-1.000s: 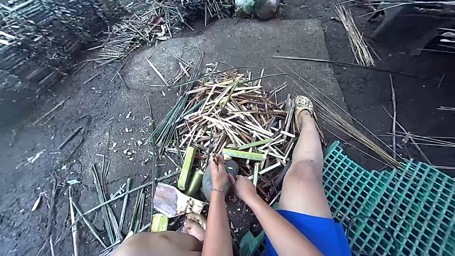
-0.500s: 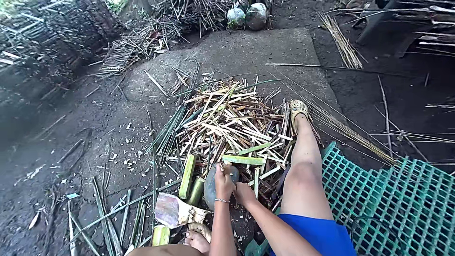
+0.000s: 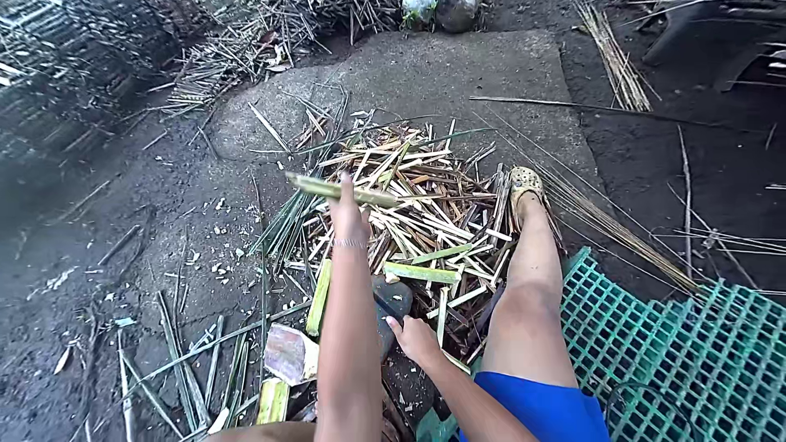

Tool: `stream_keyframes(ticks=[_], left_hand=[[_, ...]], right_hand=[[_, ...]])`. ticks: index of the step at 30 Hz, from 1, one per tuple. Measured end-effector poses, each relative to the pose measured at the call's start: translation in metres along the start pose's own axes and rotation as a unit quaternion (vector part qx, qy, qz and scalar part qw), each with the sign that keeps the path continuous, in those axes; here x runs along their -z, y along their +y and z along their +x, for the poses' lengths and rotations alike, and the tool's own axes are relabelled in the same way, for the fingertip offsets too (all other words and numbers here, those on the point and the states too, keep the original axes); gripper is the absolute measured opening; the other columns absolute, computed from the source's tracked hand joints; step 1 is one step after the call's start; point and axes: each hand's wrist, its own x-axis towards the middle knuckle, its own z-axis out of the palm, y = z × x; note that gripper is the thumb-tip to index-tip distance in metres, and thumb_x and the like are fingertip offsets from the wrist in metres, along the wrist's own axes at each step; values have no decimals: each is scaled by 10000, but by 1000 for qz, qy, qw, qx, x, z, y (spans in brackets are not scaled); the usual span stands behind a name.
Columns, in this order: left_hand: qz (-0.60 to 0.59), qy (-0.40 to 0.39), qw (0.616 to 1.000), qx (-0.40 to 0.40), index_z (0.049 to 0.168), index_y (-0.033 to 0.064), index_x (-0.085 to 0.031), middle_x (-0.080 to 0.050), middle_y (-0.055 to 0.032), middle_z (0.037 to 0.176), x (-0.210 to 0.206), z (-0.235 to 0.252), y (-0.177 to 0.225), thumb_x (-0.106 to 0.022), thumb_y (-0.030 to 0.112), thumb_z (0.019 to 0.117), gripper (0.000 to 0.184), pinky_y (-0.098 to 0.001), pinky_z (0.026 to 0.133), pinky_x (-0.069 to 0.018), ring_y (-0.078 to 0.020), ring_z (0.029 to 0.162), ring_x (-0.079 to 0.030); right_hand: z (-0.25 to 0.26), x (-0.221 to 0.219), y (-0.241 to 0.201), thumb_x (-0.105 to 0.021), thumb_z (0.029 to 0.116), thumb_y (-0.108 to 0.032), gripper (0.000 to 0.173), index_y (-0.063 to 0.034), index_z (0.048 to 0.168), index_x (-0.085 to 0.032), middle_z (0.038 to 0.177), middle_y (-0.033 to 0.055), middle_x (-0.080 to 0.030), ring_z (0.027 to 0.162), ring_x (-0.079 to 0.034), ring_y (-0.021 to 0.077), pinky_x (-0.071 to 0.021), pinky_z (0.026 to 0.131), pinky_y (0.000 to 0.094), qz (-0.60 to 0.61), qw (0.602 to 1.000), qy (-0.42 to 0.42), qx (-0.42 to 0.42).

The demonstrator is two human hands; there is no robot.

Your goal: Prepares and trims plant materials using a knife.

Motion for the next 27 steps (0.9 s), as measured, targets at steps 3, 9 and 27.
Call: stream_keyframes(ticks=[3,9,27], left_hand=[[136,-47,985,91,1582,50,-276,-325,-239,1603,-27,31,-11,-599,444,1011,765,-625,1113,-366,-377,1461,-357],[598,-358,717,4,1423,69,-566,-586,-218,1407,-8,9,-146,-682,182,967,485,-600,1090,-433,-384,1309,-562],[596,-290,732,-160,1456,35,-528,-661,-236,1286,-4,-7,-133,-505,159,1074,402,-610,1000,-492,-416,1146,-662]], right_hand=[[-1,2,0,-307,1032,-684,783,-26,1301,-635,1280,206,-670,1233,-635,360,-503,1006,573,-7,1000,-7,9],[1,7,0,-312,1059,-627,716,-39,1314,-632,1310,190,-661,1249,-628,342,-502,1014,559,10,999,-40,-5],[5,11,6,-292,1042,-670,775,-20,1283,-638,1281,203,-666,1231,-633,357,-504,994,571,24,997,-68,29]])
